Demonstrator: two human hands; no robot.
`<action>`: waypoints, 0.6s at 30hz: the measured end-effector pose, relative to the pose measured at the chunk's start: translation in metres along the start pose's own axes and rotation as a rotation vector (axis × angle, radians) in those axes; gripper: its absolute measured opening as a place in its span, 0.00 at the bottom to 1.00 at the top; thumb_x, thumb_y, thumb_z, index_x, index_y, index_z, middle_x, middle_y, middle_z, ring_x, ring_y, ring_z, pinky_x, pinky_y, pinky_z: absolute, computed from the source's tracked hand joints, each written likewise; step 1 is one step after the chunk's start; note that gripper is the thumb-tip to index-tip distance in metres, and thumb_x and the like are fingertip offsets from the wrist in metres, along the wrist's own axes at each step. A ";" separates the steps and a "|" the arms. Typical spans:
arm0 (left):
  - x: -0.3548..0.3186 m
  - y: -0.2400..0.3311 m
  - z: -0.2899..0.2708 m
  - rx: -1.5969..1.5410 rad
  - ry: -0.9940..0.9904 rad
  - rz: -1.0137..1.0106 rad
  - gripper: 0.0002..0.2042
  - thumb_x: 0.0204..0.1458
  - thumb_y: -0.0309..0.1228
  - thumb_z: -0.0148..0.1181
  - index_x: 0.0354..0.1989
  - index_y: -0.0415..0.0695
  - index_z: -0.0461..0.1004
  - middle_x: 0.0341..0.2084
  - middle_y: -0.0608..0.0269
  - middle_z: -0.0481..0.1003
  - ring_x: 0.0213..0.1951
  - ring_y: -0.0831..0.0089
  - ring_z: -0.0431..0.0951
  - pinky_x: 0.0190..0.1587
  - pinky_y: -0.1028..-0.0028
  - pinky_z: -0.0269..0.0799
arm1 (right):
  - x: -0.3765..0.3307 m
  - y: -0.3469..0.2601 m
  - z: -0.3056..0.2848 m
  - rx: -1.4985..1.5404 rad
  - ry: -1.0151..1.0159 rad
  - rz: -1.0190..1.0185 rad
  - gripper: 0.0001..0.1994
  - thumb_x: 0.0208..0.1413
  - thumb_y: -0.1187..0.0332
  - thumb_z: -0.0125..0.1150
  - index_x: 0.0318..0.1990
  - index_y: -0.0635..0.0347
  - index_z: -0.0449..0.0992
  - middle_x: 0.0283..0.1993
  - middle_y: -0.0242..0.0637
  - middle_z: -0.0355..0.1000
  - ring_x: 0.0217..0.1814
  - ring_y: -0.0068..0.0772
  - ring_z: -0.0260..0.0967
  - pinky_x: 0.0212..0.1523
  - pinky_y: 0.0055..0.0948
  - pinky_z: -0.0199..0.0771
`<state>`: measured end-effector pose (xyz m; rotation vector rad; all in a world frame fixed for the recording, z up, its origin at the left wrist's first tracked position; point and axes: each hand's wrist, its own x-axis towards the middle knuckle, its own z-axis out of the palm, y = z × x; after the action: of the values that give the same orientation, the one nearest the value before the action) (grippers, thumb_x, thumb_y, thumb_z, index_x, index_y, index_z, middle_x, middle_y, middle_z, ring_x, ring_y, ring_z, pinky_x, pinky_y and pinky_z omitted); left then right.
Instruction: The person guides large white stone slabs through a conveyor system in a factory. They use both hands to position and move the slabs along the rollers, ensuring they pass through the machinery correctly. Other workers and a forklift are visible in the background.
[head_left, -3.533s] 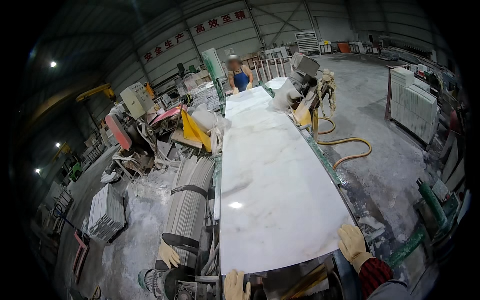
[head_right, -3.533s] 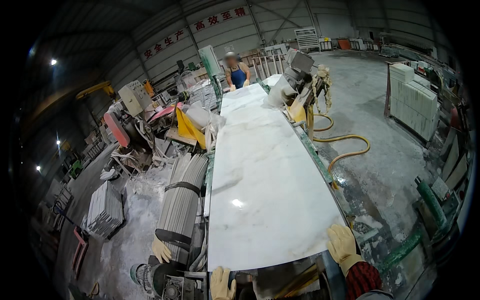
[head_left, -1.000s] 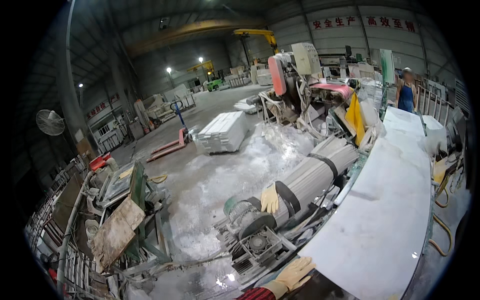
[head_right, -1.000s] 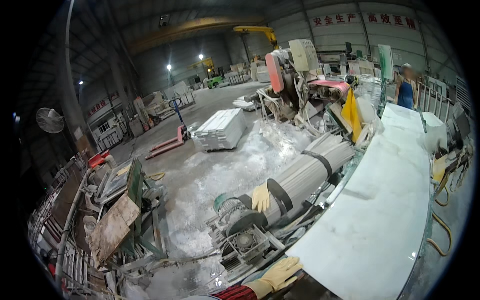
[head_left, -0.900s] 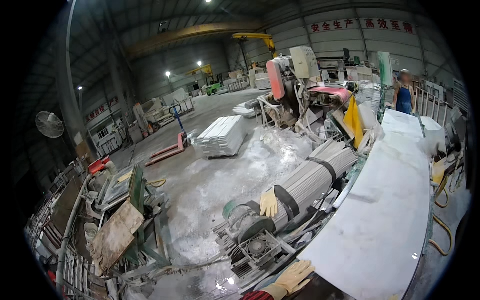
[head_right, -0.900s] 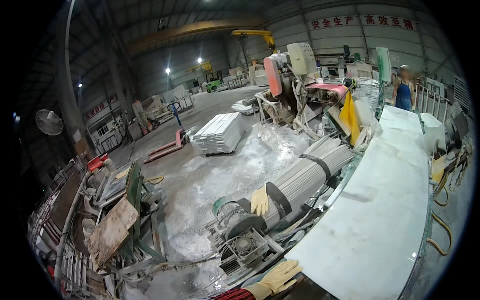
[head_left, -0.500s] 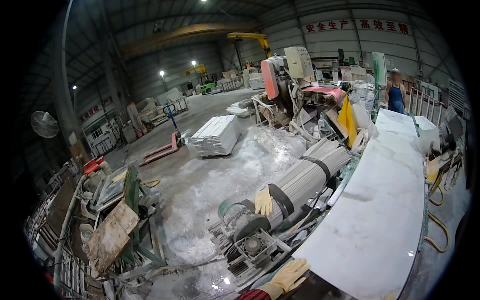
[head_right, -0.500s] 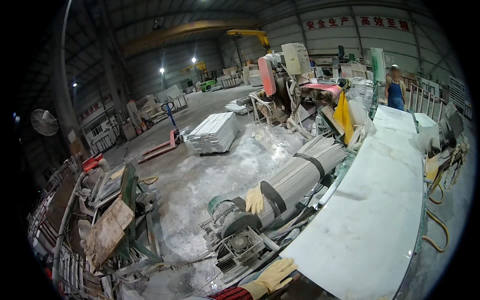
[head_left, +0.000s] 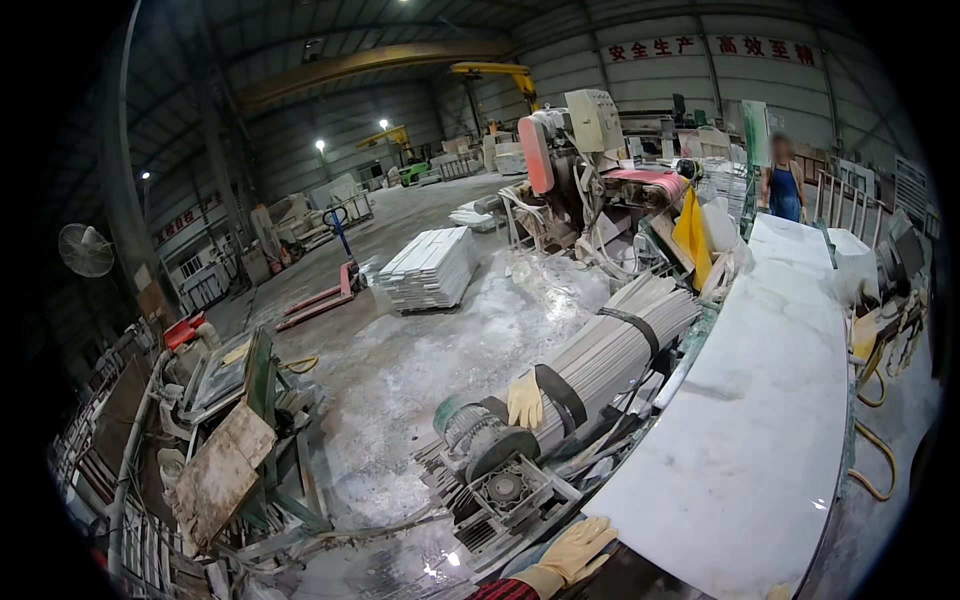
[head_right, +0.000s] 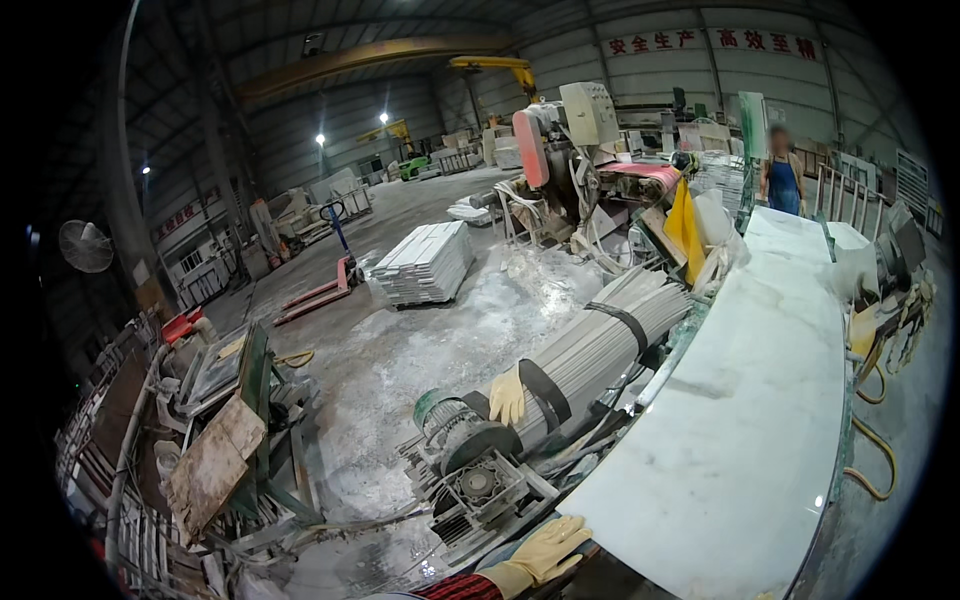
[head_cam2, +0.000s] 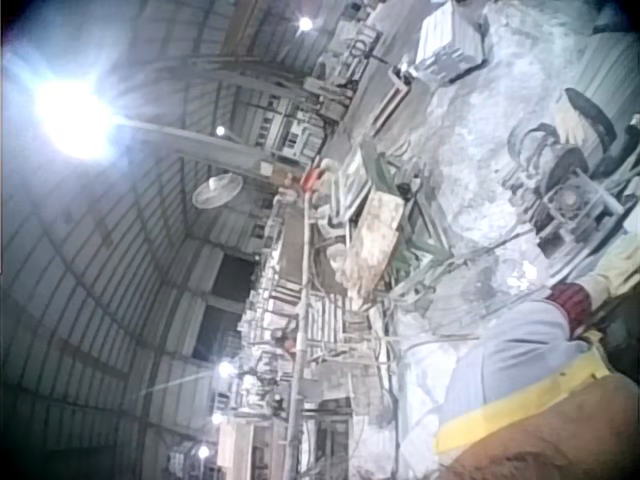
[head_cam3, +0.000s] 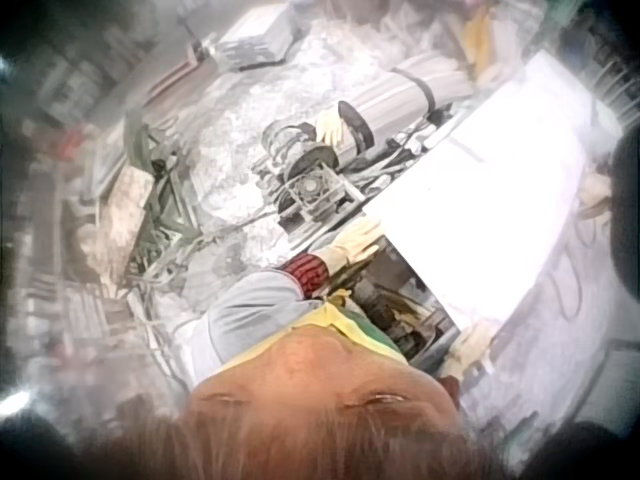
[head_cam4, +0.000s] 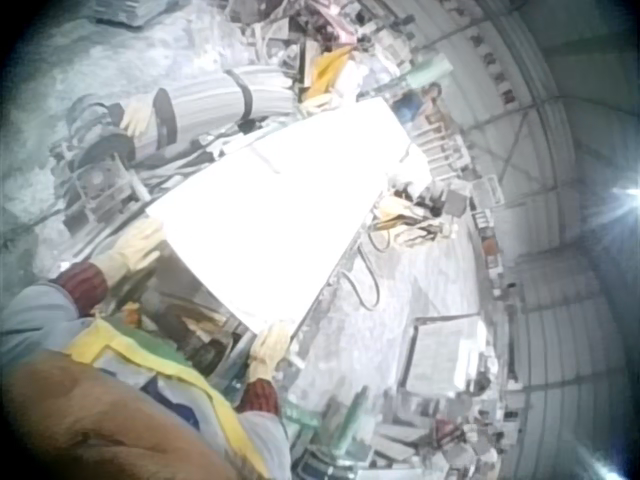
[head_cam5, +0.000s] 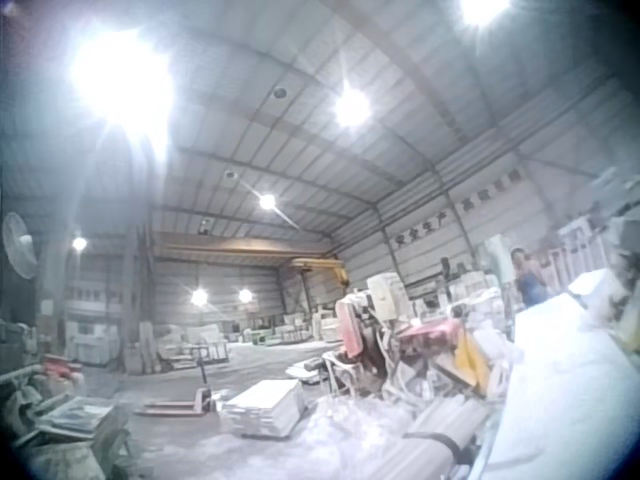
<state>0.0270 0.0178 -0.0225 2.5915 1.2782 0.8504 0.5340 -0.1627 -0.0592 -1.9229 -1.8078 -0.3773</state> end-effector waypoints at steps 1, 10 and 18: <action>0.001 0.002 -0.002 -0.005 -0.004 -0.003 0.26 0.67 0.38 0.59 0.71 0.42 0.68 0.69 0.41 0.68 0.71 0.43 0.67 0.75 0.52 0.62 | -0.002 0.001 0.000 -0.006 -0.005 -0.002 0.25 0.75 0.59 0.52 0.69 0.71 0.74 0.74 0.67 0.67 0.80 0.70 0.59 0.83 0.61 0.49; -0.003 -0.002 0.004 0.000 0.017 0.012 0.24 0.66 0.32 0.59 0.71 0.42 0.68 0.68 0.41 0.69 0.71 0.42 0.68 0.74 0.52 0.62 | 0.004 0.009 0.006 -0.213 -0.366 0.229 0.25 0.74 0.61 0.50 0.71 0.69 0.71 0.77 0.62 0.63 0.82 0.65 0.56 0.83 0.55 0.50; -0.006 0.005 -0.007 -0.017 0.018 -0.014 0.25 0.66 0.32 0.61 0.71 0.41 0.70 0.69 0.40 0.69 0.71 0.42 0.69 0.75 0.51 0.62 | 0.002 -0.004 -0.004 0.071 -0.154 0.226 0.22 0.72 0.65 0.52 0.66 0.69 0.76 0.71 0.62 0.71 0.78 0.64 0.62 0.81 0.55 0.56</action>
<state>0.0237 0.0087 -0.0171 2.5646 1.2871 0.8798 0.5304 -0.1631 -0.0536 -2.1275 -1.6469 -0.0903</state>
